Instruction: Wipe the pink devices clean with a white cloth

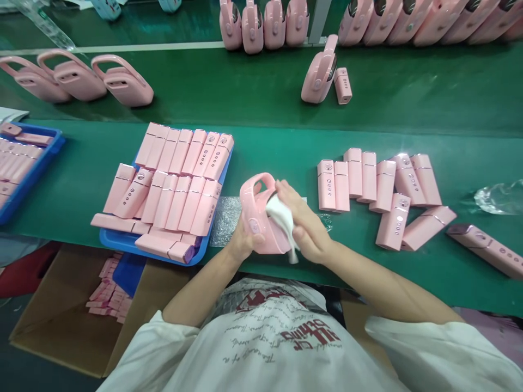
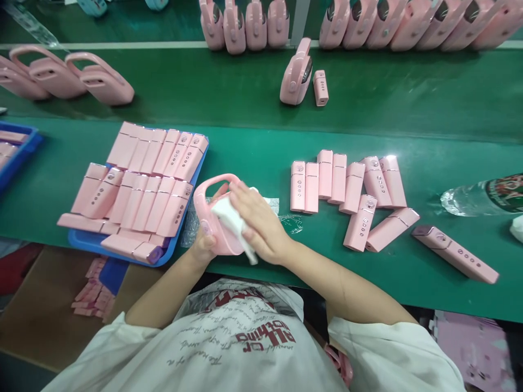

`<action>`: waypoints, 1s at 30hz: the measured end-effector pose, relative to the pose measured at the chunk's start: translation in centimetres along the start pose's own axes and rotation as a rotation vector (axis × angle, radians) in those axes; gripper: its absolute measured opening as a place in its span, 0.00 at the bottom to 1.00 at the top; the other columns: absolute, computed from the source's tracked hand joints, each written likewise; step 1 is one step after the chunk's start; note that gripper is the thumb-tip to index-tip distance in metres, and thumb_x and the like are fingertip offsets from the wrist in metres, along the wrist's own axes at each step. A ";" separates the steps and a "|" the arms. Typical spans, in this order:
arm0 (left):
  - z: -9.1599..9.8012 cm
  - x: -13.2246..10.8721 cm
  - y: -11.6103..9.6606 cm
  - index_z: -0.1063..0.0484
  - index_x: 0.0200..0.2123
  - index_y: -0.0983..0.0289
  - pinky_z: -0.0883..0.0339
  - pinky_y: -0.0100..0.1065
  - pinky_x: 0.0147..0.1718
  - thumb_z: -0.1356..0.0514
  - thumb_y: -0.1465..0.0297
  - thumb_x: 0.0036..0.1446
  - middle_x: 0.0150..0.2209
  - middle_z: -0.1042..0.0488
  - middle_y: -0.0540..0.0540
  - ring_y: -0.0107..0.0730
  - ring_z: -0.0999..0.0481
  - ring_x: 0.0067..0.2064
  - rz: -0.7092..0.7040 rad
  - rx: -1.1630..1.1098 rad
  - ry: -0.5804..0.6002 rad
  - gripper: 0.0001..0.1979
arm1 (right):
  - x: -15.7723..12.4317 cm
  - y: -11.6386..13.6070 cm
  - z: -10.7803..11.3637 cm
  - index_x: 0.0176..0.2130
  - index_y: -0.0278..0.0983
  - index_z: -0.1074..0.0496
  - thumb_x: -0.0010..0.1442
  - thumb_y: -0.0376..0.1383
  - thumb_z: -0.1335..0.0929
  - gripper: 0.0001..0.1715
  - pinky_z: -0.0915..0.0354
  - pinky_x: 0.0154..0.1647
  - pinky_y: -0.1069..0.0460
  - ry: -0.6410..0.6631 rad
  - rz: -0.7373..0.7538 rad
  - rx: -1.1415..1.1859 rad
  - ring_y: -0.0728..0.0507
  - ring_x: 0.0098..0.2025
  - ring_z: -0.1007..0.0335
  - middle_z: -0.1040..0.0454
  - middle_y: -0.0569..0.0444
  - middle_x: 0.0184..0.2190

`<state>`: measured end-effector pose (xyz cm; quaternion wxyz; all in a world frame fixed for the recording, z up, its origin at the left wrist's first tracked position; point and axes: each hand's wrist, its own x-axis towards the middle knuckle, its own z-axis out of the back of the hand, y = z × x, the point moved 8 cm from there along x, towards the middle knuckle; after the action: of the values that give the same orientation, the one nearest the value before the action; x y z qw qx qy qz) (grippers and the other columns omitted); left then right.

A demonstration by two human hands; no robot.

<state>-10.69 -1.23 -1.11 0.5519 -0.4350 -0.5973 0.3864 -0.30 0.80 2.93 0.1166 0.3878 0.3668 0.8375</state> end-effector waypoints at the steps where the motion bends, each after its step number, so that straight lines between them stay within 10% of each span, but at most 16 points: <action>1: -0.1 0.0 0.2 0.50 0.66 0.54 0.40 0.54 0.61 0.42 0.42 0.49 0.62 0.37 0.59 0.53 0.36 0.63 0.059 -0.151 -0.024 0.46 | 0.1 -1.2 0.3 0.69 0.48 0.54 0.71 0.47 0.48 0.31 0.61 0.73 0.38 -0.048 -0.127 0.083 0.41 0.72 0.62 0.55 0.60 0.71; 5: 0.0 -0.7 1.8 0.39 0.61 0.58 0.35 0.52 0.57 0.39 0.44 0.47 0.58 0.31 0.59 0.56 0.36 0.62 0.393 -0.624 -0.251 0.42 | -0.4 -4.5 0.0 0.66 0.47 0.44 0.68 0.54 0.45 0.33 0.49 0.70 0.42 -0.171 -0.507 0.498 0.40 0.70 0.52 0.45 0.57 0.68; 9: -0.5 -1.3 2.5 0.37 0.59 0.63 0.29 0.57 0.47 0.39 0.41 0.43 0.53 0.26 0.63 0.62 0.30 0.57 0.670 -0.791 -0.217 0.46 | -0.8 -5.4 -0.8 0.66 0.47 0.44 0.62 0.59 0.38 0.40 0.51 0.71 0.42 -0.169 -0.607 0.617 0.39 0.70 0.53 0.46 0.56 0.68; 15: 0.0 -1.4 3.2 0.41 0.62 0.64 0.25 0.51 0.40 0.51 0.40 0.54 0.50 0.25 0.65 0.56 0.25 0.52 0.752 -0.796 -0.274 0.43 | -1.2 -5.7 -0.5 0.64 0.44 0.41 0.62 0.59 0.39 0.38 0.48 0.70 0.41 -0.197 -0.684 0.510 0.39 0.69 0.50 0.45 0.54 0.68; 21: -0.6 -1.3 3.4 0.36 0.60 0.66 0.24 0.44 0.37 0.51 0.38 0.54 0.49 0.24 0.65 0.49 0.22 0.45 0.727 -0.815 -0.264 0.43 | -0.5 -3.7 1.0 0.64 0.41 0.40 0.69 0.50 0.45 0.30 0.46 0.68 0.43 -0.213 -0.462 0.170 0.41 0.67 0.44 0.38 0.50 0.64; 26: -1.4 -1.1 3.1 0.29 0.53 0.65 0.28 0.31 0.28 0.51 0.39 0.55 0.40 0.21 0.59 0.34 0.22 0.32 0.672 -0.927 -0.257 0.39 | 0.0 -0.2 -0.1 0.70 0.37 0.58 0.69 0.50 0.46 0.38 0.58 0.69 0.31 -0.184 -0.039 -0.479 0.34 0.73 0.67 0.51 0.43 0.69; 30: -1.1 -1.3 3.4 0.32 0.57 0.65 0.29 0.36 0.32 0.53 0.41 0.57 0.42 0.21 0.61 0.38 0.21 0.36 0.717 -0.977 -0.294 0.39 | -0.1 2.0 -2.9 0.67 0.36 0.46 0.71 0.40 0.44 0.29 0.75 0.71 0.31 -0.076 0.258 -0.735 0.40 0.73 0.70 0.34 0.49 0.62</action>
<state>-9.30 -1.43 -4.62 0.0371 -0.7530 -0.5918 0.2854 -2.15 -2.18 3.08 0.1549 0.3939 -0.0139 0.9059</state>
